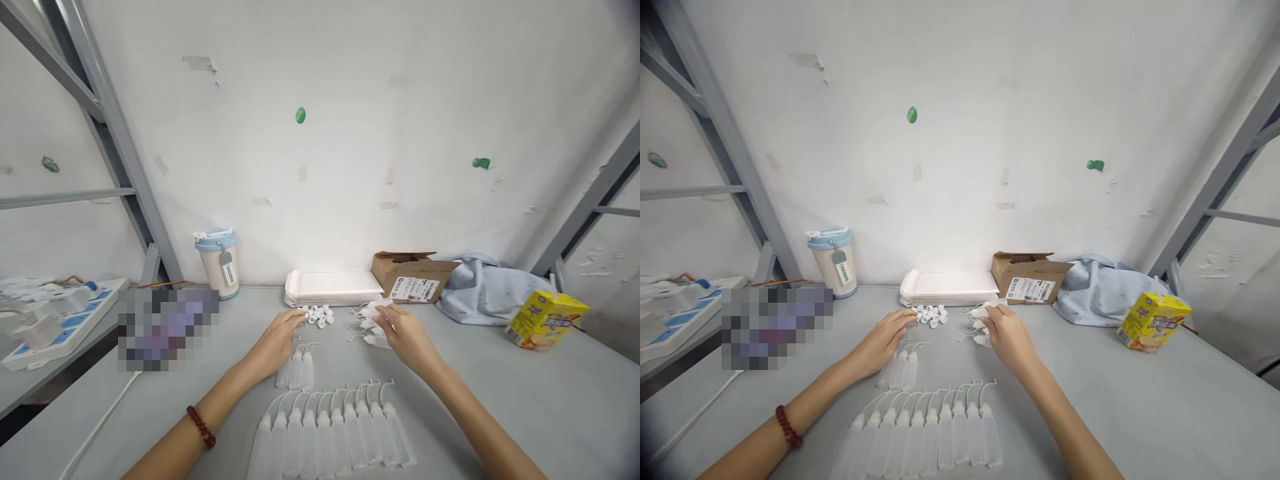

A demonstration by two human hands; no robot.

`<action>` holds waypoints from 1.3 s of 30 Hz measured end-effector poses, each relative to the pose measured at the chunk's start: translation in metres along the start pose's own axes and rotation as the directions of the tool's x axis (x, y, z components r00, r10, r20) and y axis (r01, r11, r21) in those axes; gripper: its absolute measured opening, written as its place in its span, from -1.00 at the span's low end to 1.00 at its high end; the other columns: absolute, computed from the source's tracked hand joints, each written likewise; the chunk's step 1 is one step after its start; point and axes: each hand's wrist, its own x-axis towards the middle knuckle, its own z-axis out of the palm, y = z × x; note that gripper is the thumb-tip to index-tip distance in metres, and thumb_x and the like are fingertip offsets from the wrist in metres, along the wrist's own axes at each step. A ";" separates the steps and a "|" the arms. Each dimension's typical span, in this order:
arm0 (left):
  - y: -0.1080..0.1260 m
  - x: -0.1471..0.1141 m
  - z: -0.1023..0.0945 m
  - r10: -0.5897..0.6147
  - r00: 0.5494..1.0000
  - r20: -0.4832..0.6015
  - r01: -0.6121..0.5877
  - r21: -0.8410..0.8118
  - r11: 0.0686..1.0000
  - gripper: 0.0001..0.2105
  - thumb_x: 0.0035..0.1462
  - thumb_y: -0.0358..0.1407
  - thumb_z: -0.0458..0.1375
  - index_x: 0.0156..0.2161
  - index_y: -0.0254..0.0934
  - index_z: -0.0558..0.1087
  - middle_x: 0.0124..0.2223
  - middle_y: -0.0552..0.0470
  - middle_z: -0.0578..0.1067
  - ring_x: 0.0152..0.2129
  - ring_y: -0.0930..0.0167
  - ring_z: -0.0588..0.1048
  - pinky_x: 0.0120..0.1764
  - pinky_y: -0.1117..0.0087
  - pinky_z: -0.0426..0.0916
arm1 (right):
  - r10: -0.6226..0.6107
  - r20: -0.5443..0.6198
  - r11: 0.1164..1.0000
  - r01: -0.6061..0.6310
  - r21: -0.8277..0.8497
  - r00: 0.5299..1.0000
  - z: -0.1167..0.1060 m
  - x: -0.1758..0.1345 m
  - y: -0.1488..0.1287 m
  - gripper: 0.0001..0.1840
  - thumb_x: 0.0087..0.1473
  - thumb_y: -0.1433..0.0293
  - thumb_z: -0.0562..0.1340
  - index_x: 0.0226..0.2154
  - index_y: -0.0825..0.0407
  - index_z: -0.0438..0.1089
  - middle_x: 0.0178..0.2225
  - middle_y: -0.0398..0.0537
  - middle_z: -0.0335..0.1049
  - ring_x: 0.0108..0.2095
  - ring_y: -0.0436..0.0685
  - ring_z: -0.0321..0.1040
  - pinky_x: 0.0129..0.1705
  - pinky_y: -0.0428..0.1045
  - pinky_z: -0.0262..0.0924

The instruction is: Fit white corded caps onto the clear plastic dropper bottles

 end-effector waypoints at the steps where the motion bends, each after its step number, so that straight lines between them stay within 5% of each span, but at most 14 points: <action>1: -0.004 0.001 0.002 -0.011 1.000 0.015 0.011 -0.011 1.000 -0.65 0.14 -0.45 -0.16 -0.02 -0.27 0.33 0.08 -0.10 0.33 0.01 0.31 0.29 0.04 0.18 0.20 | 0.016 0.018 0.998 -0.014 -0.060 1.000 -0.001 0.001 0.003 -0.71 0.15 0.39 -0.03 -0.29 0.07 0.39 -0.34 0.06 0.36 -0.31 0.18 0.30 -0.36 -0.02 0.13; 13: -0.001 0.008 0.000 -0.110 0.992 0.060 0.112 -0.024 0.993 -0.65 0.15 -0.39 -0.15 -0.05 -0.29 0.40 0.07 -0.07 0.36 0.02 0.31 0.30 0.07 0.23 0.18 | 0.104 0.174 0.952 -0.047 -0.302 0.979 -0.006 0.000 0.001 -0.80 0.07 0.53 0.09 -0.30 0.15 0.42 -0.24 0.17 0.37 -0.17 0.27 0.29 -0.24 0.03 0.15; 23: 0.001 0.009 -0.001 -0.108 0.990 0.094 0.111 -0.026 0.993 -0.66 0.08 -0.44 -0.10 -0.16 -0.23 0.47 0.01 0.01 0.42 -0.02 0.31 0.32 0.03 0.28 0.20 | 0.020 0.139 0.883 0.048 -0.466 0.990 -0.002 -0.006 -0.005 -0.82 0.01 0.57 0.15 -0.28 0.11 0.36 -0.24 0.14 0.33 -0.21 0.28 0.27 -0.29 0.07 0.15; 27: 0.003 0.008 -0.002 -0.111 0.989 0.095 0.115 -0.035 0.993 -0.68 0.16 -0.32 -0.10 -0.13 -0.21 0.47 0.00 0.01 0.43 -0.02 0.30 0.32 0.02 0.28 0.22 | -0.054 0.018 0.956 0.057 -0.286 0.998 0.004 -0.007 -0.011 -0.82 0.04 0.53 0.12 -0.25 0.10 0.35 -0.23 0.13 0.33 -0.20 0.28 0.26 -0.26 0.10 0.18; 30: 0.005 0.009 -0.004 -0.113 0.986 0.126 0.118 -0.028 0.993 -0.66 0.17 -0.31 -0.12 -0.07 -0.20 0.44 0.06 0.04 0.39 0.02 0.30 0.28 0.06 0.26 0.16 | -0.173 -0.007 0.981 0.173 0.092 0.985 0.006 -0.014 -0.031 -0.76 0.12 0.48 0.03 -0.17 0.04 0.32 -0.25 0.06 0.33 -0.22 0.17 0.28 -0.22 0.06 0.21; 33: 0.007 0.011 -0.006 -0.108 0.982 0.156 0.112 -0.018 0.994 -0.64 0.17 -0.36 -0.15 -0.09 -0.22 0.45 0.07 0.04 0.38 0.03 0.32 0.28 0.09 0.27 0.13 | -0.389 0.275 0.867 0.248 0.432 0.879 0.003 -0.026 -0.057 -0.69 0.16 0.43 0.02 -0.04 -0.07 0.27 -0.26 -0.05 0.32 -0.30 0.06 0.30 -0.24 -0.03 0.22; 35: 0.008 0.012 -0.006 -0.112 0.982 0.152 0.115 -0.016 0.993 -0.64 0.16 -0.39 -0.16 -0.11 -0.25 0.46 0.06 0.03 0.39 0.03 0.35 0.28 0.09 0.31 0.13 | -0.427 0.372 0.842 0.214 0.495 0.824 0.002 -0.032 -0.069 -0.66 0.18 0.40 -0.01 -0.01 -0.12 0.25 -0.25 -0.08 0.30 -0.32 0.03 0.29 -0.26 -0.06 0.22; 39: 0.007 0.012 -0.006 -0.138 0.982 0.125 0.140 -0.006 0.990 -0.64 0.12 -0.44 -0.16 -0.16 -0.28 0.48 0.04 0.01 0.41 0.01 0.36 0.31 0.07 0.34 0.16 | -0.397 0.437 0.870 0.179 0.459 0.807 0.007 -0.036 -0.078 -0.66 0.20 0.36 -0.02 0.00 -0.14 0.25 -0.22 -0.07 0.24 -0.24 0.05 0.25 -0.19 -0.03 0.19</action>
